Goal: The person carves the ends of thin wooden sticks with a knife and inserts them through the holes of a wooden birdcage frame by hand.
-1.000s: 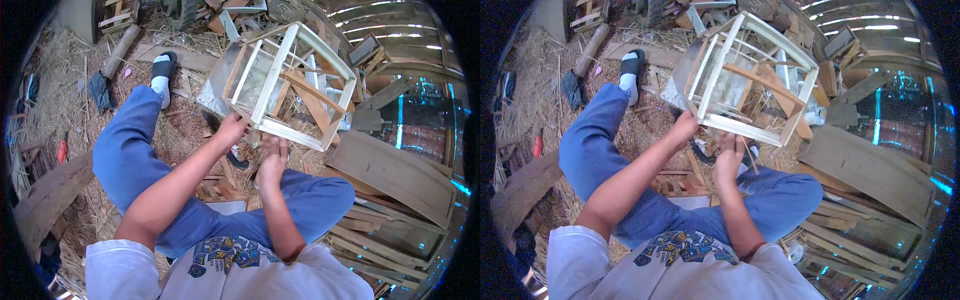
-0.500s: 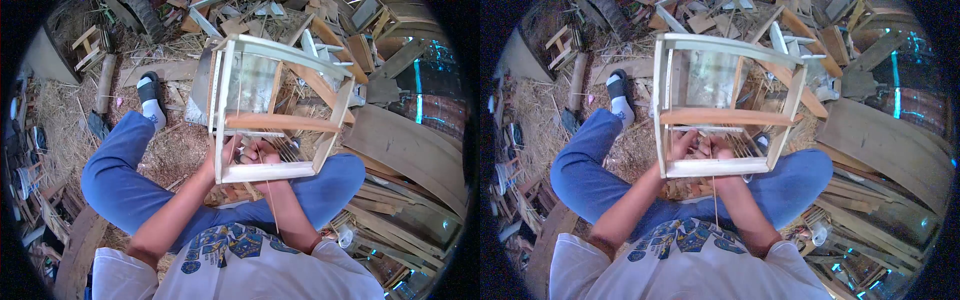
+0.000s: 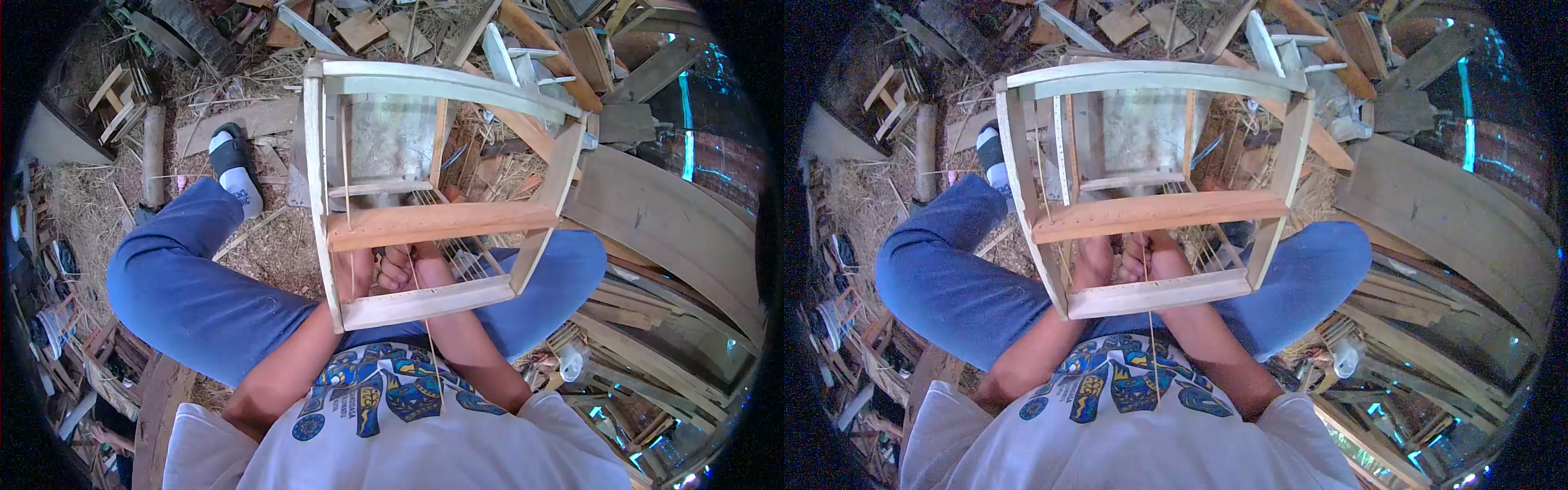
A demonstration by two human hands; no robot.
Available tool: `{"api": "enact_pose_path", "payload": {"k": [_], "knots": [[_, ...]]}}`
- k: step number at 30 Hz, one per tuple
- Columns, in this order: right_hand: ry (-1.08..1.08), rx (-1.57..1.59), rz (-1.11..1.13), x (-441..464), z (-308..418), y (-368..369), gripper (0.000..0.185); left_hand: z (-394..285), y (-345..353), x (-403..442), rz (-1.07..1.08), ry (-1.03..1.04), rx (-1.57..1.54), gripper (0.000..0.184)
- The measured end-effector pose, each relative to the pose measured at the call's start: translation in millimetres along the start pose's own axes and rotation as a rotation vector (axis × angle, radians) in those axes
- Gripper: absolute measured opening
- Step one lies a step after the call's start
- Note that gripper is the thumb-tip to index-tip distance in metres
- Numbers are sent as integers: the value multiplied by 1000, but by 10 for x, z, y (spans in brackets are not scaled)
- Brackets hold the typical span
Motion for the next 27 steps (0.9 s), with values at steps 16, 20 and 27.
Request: {"api": "enact_pose_path", "payload": {"k": [16, 20, 27], "knots": [[-24, 14, 280, -130, -70, -292, 40, 218, -128, -68, -18, -265, -209, 33], [-132, -389, 113, -454, -42, -186, 38, 251, -138, -55, -42, -231, -200, 29], [-247, -830, -22, -798, -33, -5, 37, 341, -117, -35, -63, -217, -210, 24]]}}
Point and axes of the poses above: each hand's wrist, its own x-axis towards the middle knuckle, its own y-axis out of the palm, z = x × y, the point moved 4 cm from there along x, towards the middle knuckle, and after that the axes turned 5 degrees about -x, right-handed, at the moved point
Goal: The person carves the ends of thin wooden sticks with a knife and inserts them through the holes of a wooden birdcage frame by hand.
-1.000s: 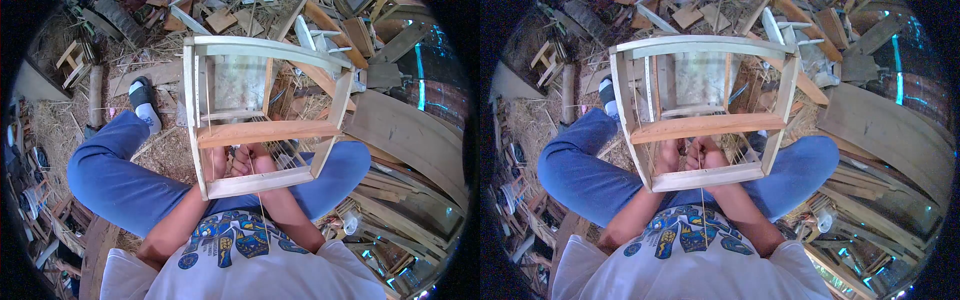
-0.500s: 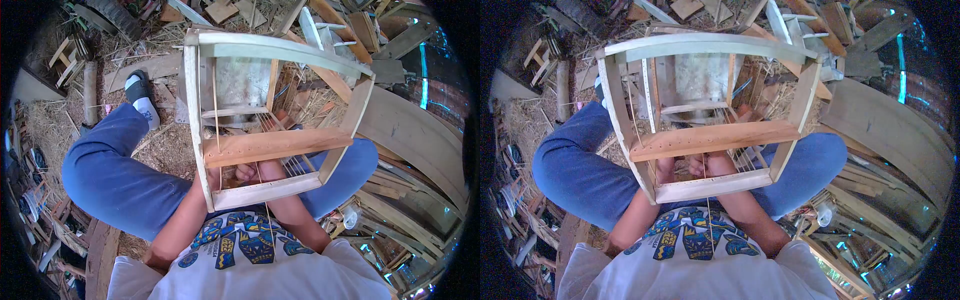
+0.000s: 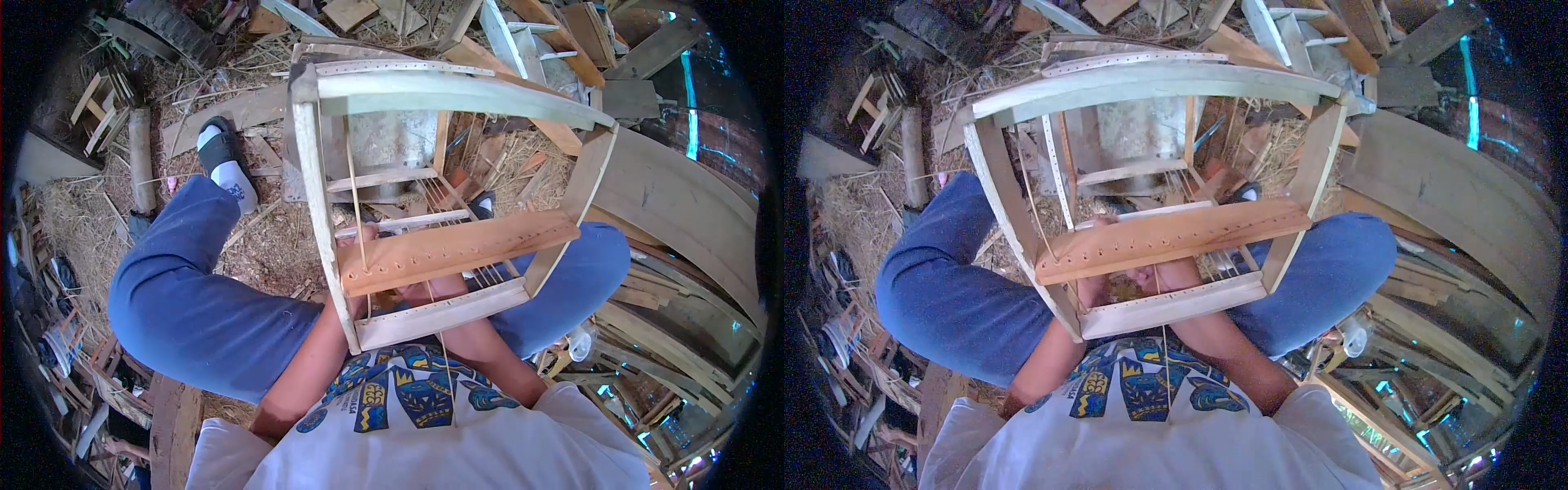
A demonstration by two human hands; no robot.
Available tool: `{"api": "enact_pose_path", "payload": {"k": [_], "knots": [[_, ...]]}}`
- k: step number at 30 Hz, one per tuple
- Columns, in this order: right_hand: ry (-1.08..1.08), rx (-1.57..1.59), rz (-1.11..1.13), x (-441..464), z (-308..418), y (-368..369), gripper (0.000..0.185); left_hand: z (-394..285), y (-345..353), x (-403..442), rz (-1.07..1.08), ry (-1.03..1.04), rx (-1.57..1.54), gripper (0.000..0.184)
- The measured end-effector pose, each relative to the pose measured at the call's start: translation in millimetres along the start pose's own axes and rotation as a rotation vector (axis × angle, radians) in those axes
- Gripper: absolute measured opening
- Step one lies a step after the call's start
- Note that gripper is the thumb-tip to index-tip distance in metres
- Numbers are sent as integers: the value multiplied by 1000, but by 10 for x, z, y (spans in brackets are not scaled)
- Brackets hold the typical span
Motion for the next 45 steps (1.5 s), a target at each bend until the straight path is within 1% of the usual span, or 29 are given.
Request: {"api": "enact_pose_path", "payload": {"k": [2, 3, 4, 6, 10, 12, 16, 19, 22, 24, 26, 27, 29, 33, 38, 40, 42, 43, 44, 45], "knots": [[-7, -50, -17, -25, 18, 2, 38, -48, 20, -61, -45, -39, 1, 23], [-12, -68, -22, -33, 33, -1, 38, -212, 96, -174, -95, -79, 12, 24], [-12, -86, -27, -32, 35, 2, 38, -183, 81, -180, -93, -81, 11, 24], [-12, -113, -35, -29, 53, 2, 39, -183, 77, -176, 18, 90, -45, 25], [-11, -166, -51, -25, 65, 0, 42, -139, 68, -134, -1, 54, -58, 27], [-9, -191, -56, -13, 78, 16, 44, -139, 70, -154, -3, -18, -74, 30], [0, -221, -65, 1, 96, 53, 48, -214, 112, -190, -16, -24, -88, 31], [28, -112, -46, -27, 34, 21, 49, -286, 134, -214, 45, 4, -106, 28], [34, -88, -28, 0, 39, 6, 45, -246, 114, -197, 68, 12, -107, 23], [43, -3, -8, 56, 21, -2, 43, -213, 96, -184, 76, 12, -101, 20], [62, 171, 26, 198, -50, -25, 41, -201, 83, -164, 85, 24, -90, 17], [95, 338, 57, 311, -109, -50, 40, -196, 83, -160, 88, 30, -86, 16], [132, 543, 108, 501, -199, -68, 38, -189, 66, -152, 95, 43, -81, 14], [153, 795, 212, 743, -385, -120, 36, -182, 33, -150, 112, 63, -62, 12], [127, 893, 304, 799, -526, -230, 36, -152, 11, -124, 146, 85, -32, 14], [133, 905, 316, 822, -448, -185, 36, -132, 8, -79, 173, 92, -12, 17], [187, 823, 184, 789, -339, -97, 38, -79, -11, -37, 212, 97, 18, 19], [233, 734, 53, 789, -298, -79, 40, -50, -15, -6, 240, 97, 42, 21], [233, 741, 57, 826, -374, -104, 40, -21, -22, 21, 276, 97, 55, 22], [173, 853, 195, 880, -389, -71, 40, -15, -12, 7, 303, 121, 32, 24]]}}
Point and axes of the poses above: each hand's wrist, its own x-axis towards the middle knuckle, its own y-axis out of the palm, z = x × y, the point moved 4 cm from there along x, towards the middle knuckle, and after that the axes turned 5 degrees about -x, right-handed, at the moved point
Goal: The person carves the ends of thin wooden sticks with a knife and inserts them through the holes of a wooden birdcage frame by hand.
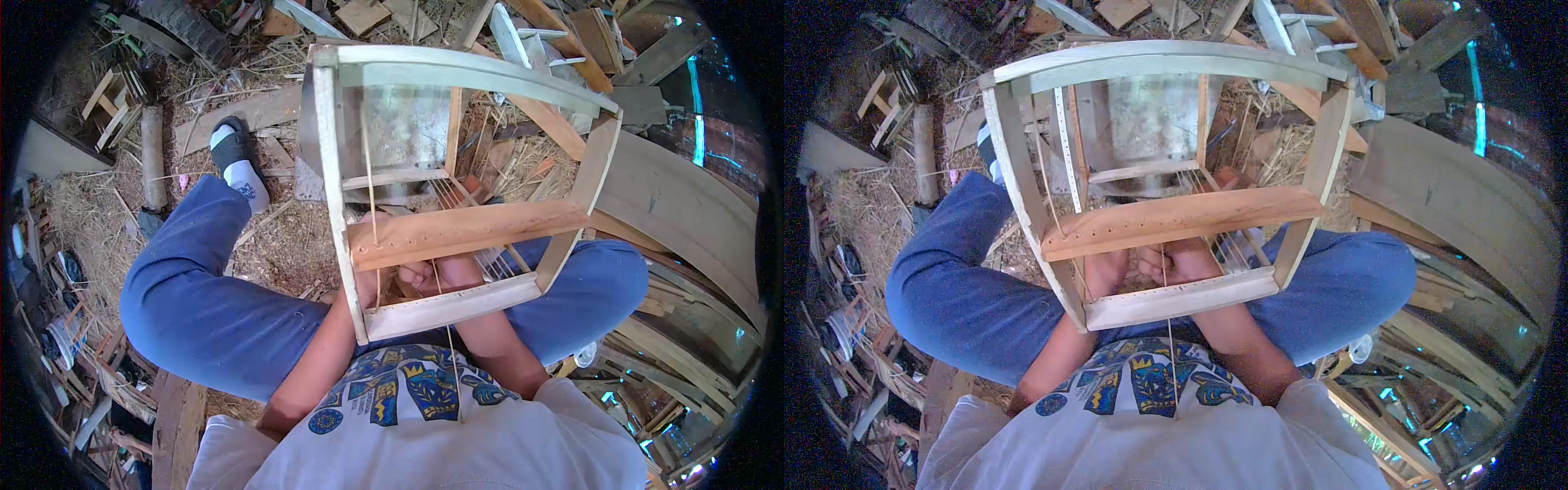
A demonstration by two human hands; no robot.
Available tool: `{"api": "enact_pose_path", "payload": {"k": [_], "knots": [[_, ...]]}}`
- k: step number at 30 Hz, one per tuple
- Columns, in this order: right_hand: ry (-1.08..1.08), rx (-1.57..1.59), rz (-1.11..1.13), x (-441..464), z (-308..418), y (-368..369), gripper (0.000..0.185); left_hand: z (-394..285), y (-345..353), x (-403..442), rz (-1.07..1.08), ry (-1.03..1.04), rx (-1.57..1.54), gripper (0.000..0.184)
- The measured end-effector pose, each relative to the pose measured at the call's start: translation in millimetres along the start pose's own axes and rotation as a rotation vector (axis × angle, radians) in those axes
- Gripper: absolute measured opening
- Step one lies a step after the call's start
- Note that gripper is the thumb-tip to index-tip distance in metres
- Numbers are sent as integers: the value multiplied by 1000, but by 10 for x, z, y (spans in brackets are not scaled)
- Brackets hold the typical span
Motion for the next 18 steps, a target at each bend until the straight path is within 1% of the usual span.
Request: {"api": "enact_pose_path", "payload": {"k": [1, 3, 4, 7, 8, 10, 11, 12, 13, 14, 16, 18], "knots": [[-6, 94, 158, 24, -14, 17, 41, -8, -8, -15, 24, 35, -17, 25], [-15, 91, 127, -4, -35, -73, 43, -32, -4, -61, 43, 175, -103, 27], [-23, 81, 92, -17, -32, -62, 45, -121, -9, -43, 31, 214, 206, 28], [-16, 131, 33, -21, -44, -41, 47, -14, -61, 14, 24, 220, 383, 33], [-17, 133, 36, -18, -38, -9, 47, 78, -79, 28, -3, 193, 114, 34], [1, 89, -117, -16, -36, -15, 39, 79, -72, 16, -33, 165, -154, 35], [3, 89, -116, -10, -45, -57, 39, 36, -76, -7, -42, 228, 64, 34], [-7, 105, -6, 9, -56, -85, 42, -22, -59, -25, -52, 287, 282, 33], [-17, 122, 103, 20, -67, -107, 50, -43, -54, -24, -55, 286, 281, 33], [-15, 124, 102, 23, -106, -165, 50, -104, -36, -33, -71, 399, 452, 31], [-118, 164, 165, 31, -132, -149, 50, -107, -1, -33, -85, 511, 624, 36], [-108, 140, 138, 19, -120, -111, 49, -20, -16, -5, -137, 429, 476, 36]]}}
Point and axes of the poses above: each hand's wrist, its own x-axis towards the middle knuckle, its own y-axis out of the palm, z = x × y, the point moved 4 cm from there along x, towards the middle knuckle, and after that the axes turned 5 degrees about -x, right-handed, at the moved point
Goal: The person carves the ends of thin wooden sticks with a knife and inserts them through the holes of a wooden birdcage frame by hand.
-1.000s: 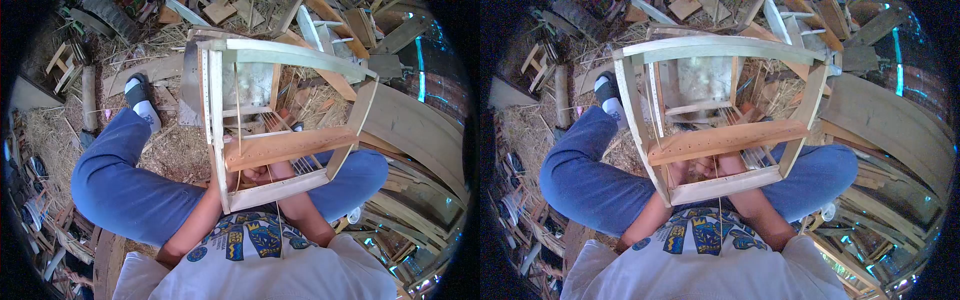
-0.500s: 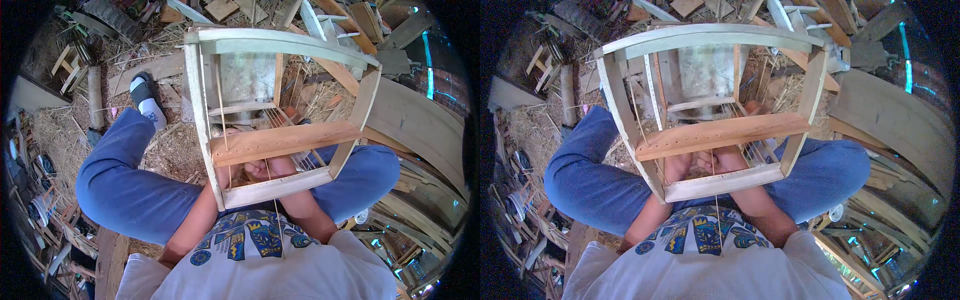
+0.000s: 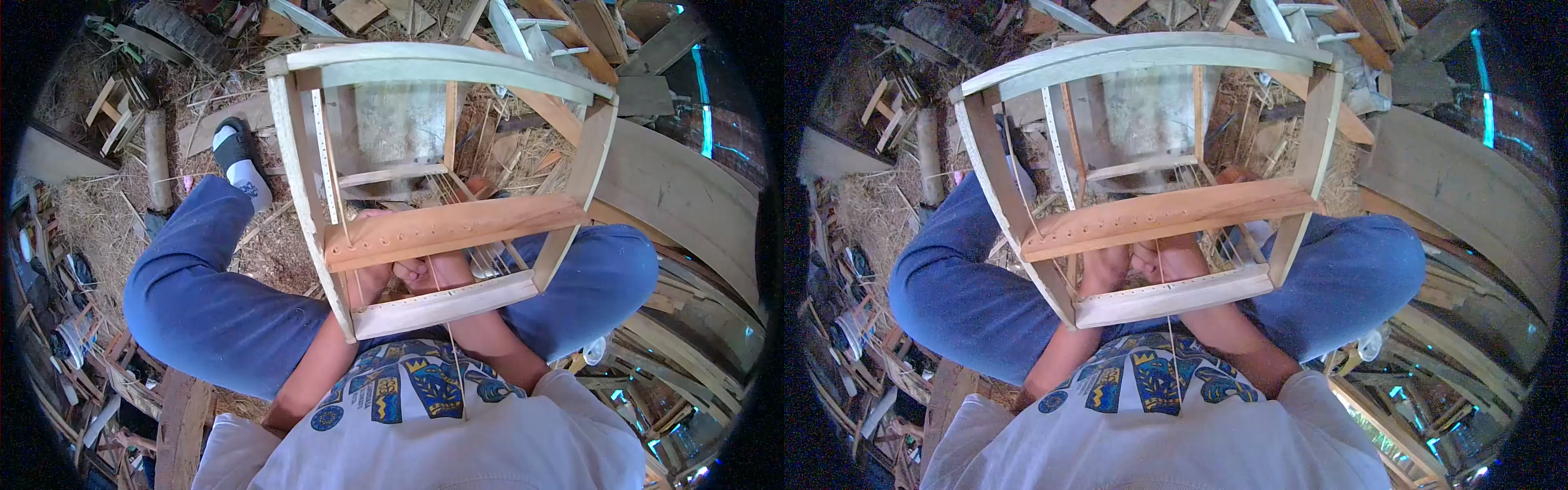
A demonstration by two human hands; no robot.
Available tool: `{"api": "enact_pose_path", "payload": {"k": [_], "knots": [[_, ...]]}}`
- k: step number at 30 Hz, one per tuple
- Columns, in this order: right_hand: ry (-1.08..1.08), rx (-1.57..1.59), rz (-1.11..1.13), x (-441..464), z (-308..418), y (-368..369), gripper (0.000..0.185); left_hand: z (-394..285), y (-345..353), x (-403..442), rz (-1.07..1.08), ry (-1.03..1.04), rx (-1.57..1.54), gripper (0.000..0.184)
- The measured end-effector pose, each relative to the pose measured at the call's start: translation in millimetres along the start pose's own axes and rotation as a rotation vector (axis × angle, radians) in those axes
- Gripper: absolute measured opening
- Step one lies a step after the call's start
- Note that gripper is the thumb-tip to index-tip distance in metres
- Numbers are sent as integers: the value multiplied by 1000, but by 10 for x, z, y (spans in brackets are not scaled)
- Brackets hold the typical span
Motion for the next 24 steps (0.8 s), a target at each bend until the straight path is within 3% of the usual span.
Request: {"api": "enact_pose_path", "payload": {"k": [5, 7, 11, 13, 14, 16, 17, 19, 23, 24], "knots": [[-5, -79, -38, -14, -25, 41, 47, -4, -3, 0, 2, -211, -211, 31], [-22, -44, -244, -18, -32, 47, 31, -22, -4, -17, 24, -273, -264, 29], [4, 34, -184, 9, -38, 26, 30, -20, 4, -49, 55, -321, -299, 26], [10, -8, -136, -2, -23, 90, 68, 2, 22, -45, 72, -339, -326, 25], [11, -9, -137, -3, -7, 59, 68, 26, 28, -40, 83, -337, -340, 24], [26, 12, -1, 0, 15, 34, 55, 64, 63, -15, 103, -335, -359, 24], [26, 12, 0, -11, -6, 15, 55, 79, 54, -14, 100, -344, -348, 24], [-13, 3, -106, -38, -6, -5, 37, -45, 26, 20, 74, -363, -304, 25], [10, -149, -111, -49, 60, 135, 29, -98, -75, 61, -36, -351, -202, 27], [-116, -396, -337, -90, 102, 104, 26, -89, -85, 86, -33, -316, -241, 27]]}}
Point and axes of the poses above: each hand's wrist, its own x-axis towards the middle knuckle, its own y-axis out of the palm, z = x × y, the point moved 4 cm from there along x, towards the middle knuckle, and after that the axes turned 5 degrees about -x, right-handed, at the moved point
